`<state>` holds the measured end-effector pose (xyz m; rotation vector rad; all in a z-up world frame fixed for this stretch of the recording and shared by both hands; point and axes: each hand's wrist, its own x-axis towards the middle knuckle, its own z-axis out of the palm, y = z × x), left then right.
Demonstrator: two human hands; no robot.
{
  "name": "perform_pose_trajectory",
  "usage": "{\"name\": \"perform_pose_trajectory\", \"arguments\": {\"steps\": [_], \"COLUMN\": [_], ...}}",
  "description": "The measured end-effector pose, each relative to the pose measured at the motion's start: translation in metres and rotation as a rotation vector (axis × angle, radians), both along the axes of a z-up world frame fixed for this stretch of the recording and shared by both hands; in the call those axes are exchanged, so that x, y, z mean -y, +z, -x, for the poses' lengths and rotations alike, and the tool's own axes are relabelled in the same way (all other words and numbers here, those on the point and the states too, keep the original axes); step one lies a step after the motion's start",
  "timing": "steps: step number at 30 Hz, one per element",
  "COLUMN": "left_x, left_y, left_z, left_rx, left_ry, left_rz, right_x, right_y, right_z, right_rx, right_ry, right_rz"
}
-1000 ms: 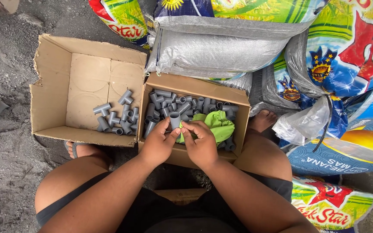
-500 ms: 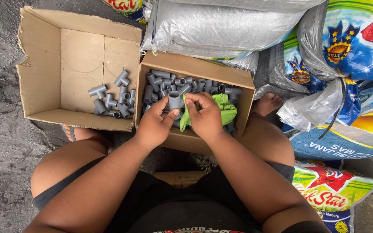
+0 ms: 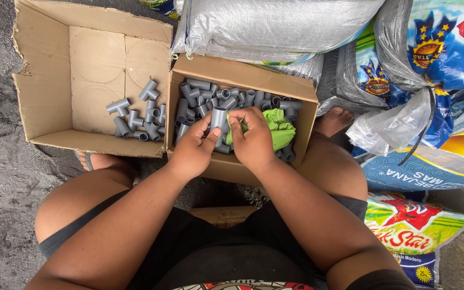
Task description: Cleaning grey PVC T-pipe fittings by wiping them individually with a green cloth.
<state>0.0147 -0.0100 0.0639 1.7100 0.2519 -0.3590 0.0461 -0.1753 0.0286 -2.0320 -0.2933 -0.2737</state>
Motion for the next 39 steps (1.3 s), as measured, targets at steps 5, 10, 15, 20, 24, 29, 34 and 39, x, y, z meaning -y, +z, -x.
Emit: {"name": "perform_pose_trajectory", "arguments": {"steps": [5,10,15,20,24,29,34,39], "left_x": [-0.003,-0.003,-0.01,-0.009,-0.009,-0.006,-0.004,-0.005], "left_y": [0.007,0.011,0.005,0.009,0.012,0.015,0.01,-0.013], "left_z": [0.0,0.002,0.002,0.005,0.003,0.008,0.008,0.008], "left_rx": [0.088,0.13,0.106,0.087,0.072,0.172,0.285,0.259], "left_ry": [-0.025,-0.056,-0.036,-0.042,-0.05,-0.11,-0.132,-0.051], "left_rz": [-0.051,-0.095,-0.091,-0.071,-0.062,-0.15,-0.225,-0.28], "right_x": [-0.007,-0.001,-0.01,-0.002,-0.005,-0.006,-0.005,-0.013], "right_y": [0.009,0.004,0.013,0.004,0.015,0.002,0.008,0.033], "right_z": [0.01,0.003,0.021,0.006,0.016,0.012,0.012,0.026], "right_rx": [0.03,0.062,0.085,0.036,0.021,-0.19,-0.448,-0.723], "right_ry": [0.122,0.052,0.159,0.102,0.119,-0.003,-0.036,-0.088], "right_rz": [0.031,0.034,0.126,0.075,0.079,0.004,-0.053,-0.31]}}
